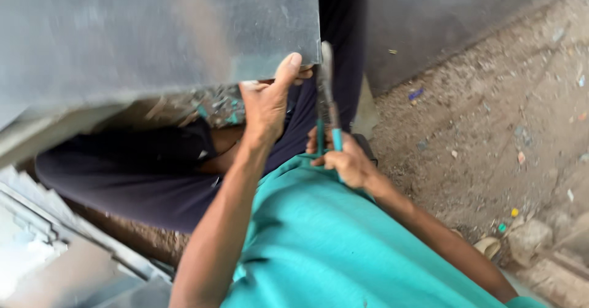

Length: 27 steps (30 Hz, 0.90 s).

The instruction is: The person sits on the ground and uses tin snips to cut rectangular metal sheets. They repeatedly pick up sheets, cut along the edges to trim them, and place the finished pieces onto a stack.

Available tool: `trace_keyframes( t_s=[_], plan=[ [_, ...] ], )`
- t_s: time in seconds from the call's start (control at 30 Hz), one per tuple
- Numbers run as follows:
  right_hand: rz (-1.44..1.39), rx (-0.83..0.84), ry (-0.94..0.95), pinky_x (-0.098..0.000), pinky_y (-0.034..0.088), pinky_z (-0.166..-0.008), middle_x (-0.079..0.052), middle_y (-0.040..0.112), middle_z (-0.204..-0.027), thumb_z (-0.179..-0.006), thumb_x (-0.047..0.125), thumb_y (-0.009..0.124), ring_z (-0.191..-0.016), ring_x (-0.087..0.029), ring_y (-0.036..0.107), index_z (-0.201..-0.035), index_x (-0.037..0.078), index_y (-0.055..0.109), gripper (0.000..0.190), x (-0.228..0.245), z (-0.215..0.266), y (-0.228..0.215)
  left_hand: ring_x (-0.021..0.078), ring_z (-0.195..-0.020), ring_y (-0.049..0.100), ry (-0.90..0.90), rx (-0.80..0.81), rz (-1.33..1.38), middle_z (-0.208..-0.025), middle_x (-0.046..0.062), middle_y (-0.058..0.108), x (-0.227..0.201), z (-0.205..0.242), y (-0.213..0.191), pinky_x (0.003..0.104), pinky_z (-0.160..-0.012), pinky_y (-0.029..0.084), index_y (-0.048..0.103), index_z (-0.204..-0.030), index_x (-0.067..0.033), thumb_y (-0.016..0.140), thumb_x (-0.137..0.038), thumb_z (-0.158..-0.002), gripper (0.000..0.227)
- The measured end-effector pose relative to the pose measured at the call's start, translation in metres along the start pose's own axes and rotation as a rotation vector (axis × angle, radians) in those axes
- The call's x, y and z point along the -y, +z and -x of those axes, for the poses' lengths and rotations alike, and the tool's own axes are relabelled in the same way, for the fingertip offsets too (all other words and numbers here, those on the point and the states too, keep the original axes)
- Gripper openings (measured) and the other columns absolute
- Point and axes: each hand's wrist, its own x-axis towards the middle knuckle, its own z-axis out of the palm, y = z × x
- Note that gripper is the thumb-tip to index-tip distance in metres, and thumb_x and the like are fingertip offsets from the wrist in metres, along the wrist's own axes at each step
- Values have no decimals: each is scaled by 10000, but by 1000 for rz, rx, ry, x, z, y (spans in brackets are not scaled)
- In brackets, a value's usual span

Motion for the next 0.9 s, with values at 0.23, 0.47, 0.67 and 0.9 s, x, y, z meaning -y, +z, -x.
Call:
trace_keyframes(
  t_s=[0.23,0.47,0.67,0.9],
  plan=[
    [74,-112,-51,-340,573,-792,-108,590,-1023,-696,35,500,-924,-192,607,-1234,-7,531,540,26,-1,21,179,-794,743,56,-38,76,-929,128,771,28,-5,17,304,-755,604,748,-1059,79,754,-94,-955,201],
    [135,-159,-50,-333,490,-586,-79,605,-811,-666,28,478,-740,-162,596,-1014,-1,603,371,14,-7,15,175,-802,737,84,-27,72,-923,127,772,31,-5,17,307,-771,600,754,-1069,75,760,-102,-967,205],
    [346,-234,-195,-342,449,-533,-55,587,-656,-797,89,524,-598,-169,551,-829,-15,617,143,12,-10,5,173,-779,725,63,-41,121,-919,117,748,28,-4,10,306,-748,606,704,-1036,70,782,-68,-921,196],
    [1085,-267,-423,-507,488,-617,-218,632,-743,-831,147,576,-693,-389,628,-1006,-30,628,254,25,7,-61,189,-784,697,187,-447,70,-944,166,722,22,26,-6,315,-702,576,687,-991,158,863,-17,-834,294]
  ],
)
